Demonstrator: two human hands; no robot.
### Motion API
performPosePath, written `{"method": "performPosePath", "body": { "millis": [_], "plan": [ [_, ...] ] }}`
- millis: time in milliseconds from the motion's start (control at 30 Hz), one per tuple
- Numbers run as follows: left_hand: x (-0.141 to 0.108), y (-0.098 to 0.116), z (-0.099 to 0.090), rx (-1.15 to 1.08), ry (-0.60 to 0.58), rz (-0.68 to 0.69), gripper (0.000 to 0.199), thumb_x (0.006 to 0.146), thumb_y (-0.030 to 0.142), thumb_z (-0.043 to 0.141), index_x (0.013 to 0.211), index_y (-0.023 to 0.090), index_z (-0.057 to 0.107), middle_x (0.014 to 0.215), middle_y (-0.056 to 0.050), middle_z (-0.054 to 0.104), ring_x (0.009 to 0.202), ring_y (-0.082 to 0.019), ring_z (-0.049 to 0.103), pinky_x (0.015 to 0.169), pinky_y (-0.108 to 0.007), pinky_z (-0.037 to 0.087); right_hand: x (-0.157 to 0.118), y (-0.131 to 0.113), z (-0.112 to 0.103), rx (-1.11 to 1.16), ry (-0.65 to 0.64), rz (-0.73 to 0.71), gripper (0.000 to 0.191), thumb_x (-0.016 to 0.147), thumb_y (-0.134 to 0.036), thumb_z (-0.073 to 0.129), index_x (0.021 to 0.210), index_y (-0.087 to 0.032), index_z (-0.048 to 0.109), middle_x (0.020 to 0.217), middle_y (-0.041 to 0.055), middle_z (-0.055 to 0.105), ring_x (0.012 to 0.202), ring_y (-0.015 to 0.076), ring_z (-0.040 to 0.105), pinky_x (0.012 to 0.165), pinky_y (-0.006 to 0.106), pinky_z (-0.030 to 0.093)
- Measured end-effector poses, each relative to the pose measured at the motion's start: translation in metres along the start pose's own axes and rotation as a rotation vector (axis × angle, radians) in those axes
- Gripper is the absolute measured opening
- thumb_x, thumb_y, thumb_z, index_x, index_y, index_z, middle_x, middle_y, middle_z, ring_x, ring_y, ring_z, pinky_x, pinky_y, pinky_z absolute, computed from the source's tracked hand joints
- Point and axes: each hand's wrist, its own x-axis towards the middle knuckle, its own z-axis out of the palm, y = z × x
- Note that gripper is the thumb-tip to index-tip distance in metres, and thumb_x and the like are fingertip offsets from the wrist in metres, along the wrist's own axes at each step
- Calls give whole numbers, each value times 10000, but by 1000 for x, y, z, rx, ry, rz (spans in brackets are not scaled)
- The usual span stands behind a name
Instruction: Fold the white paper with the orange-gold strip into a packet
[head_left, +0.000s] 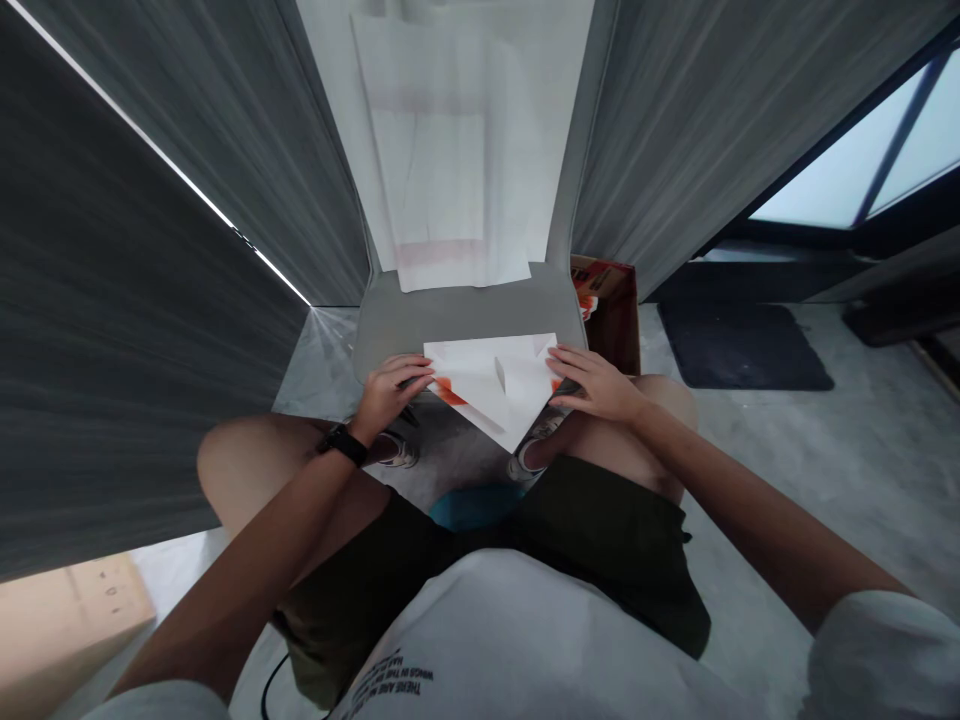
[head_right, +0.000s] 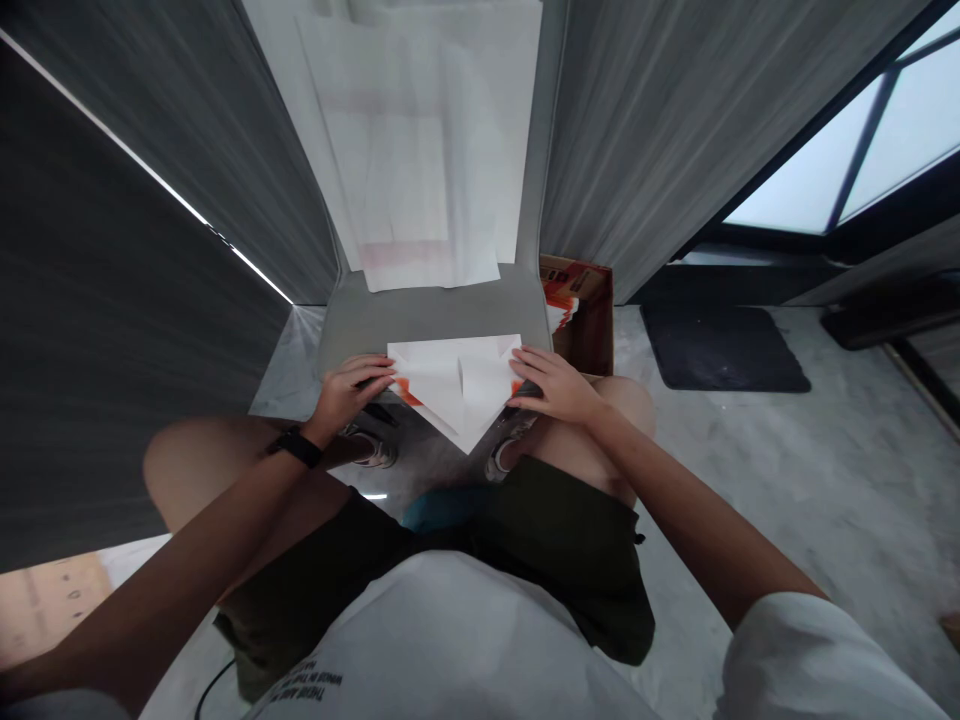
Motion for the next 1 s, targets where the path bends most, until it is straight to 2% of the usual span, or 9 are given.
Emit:
{"method": "performPosePath", "body": {
  "millis": [100,233,400,567,700,867,1000],
  "plan": [
    [1,0,2,-16,24,-27,287,1030,494,656,1054,250,804,1145,-79,806,1112,-246,749,1026,-478,606,1,0,0,0,-16,17,607,998,-516,681,1482,-154,624,1559,167,587,1463,345,553,1202,557,494],
    [0,1,3,-35,41,-91,324,1016,531,665,1111,250,797,1151,-81,808,1113,-247,757,1030,-468,615,4,-1,3,7,-19,78,449,1066,-350,561,1479,-192,636,1544,132,609,1452,311,569,1190,556,507],
    [-1,-3,-2,-76,7,-25,301,1026,507,659,1032,254,821,1170,-70,810,1172,-257,751,1084,-505,605,4,0,9,65,28,134,383,1076,-288,509,1400,-235,707,1488,101,661,1425,295,599,1179,562,519],
    [-3,-6,-11,-47,-96,61,270,1056,444,624,1128,270,818,1244,-48,792,1281,-255,706,1125,-521,592,3,6,12,145,59,162,334,1065,-308,547,1312,-256,765,1489,100,660,1404,294,615,1169,552,529],
    [-3,-3,-12,-13,-115,73,265,1068,416,606,1169,275,806,1259,-39,787,1320,-255,683,1148,-539,575,3,9,11,206,93,191,292,1053,-352,583,1224,-282,809,1445,82,692,1341,287,659,1143,529,550],
    [-4,-1,-7,-31,-62,7,282,1061,462,609,1102,272,814,1203,-63,802,1296,-273,693,1119,-573,576,9,10,11,327,141,313,311,1041,-440,587,1099,-272,842,1336,74,745,1225,272,711,1119,497,564],
    [-1,-1,2,-21,30,-79,298,1056,480,610,1025,250,797,1116,-74,812,1212,-272,722,1092,-556,572,18,7,20,380,260,467,366,1001,-534,614,942,-238,821,1162,93,785,1084,263,735,1037,461,588]
  ]
}}
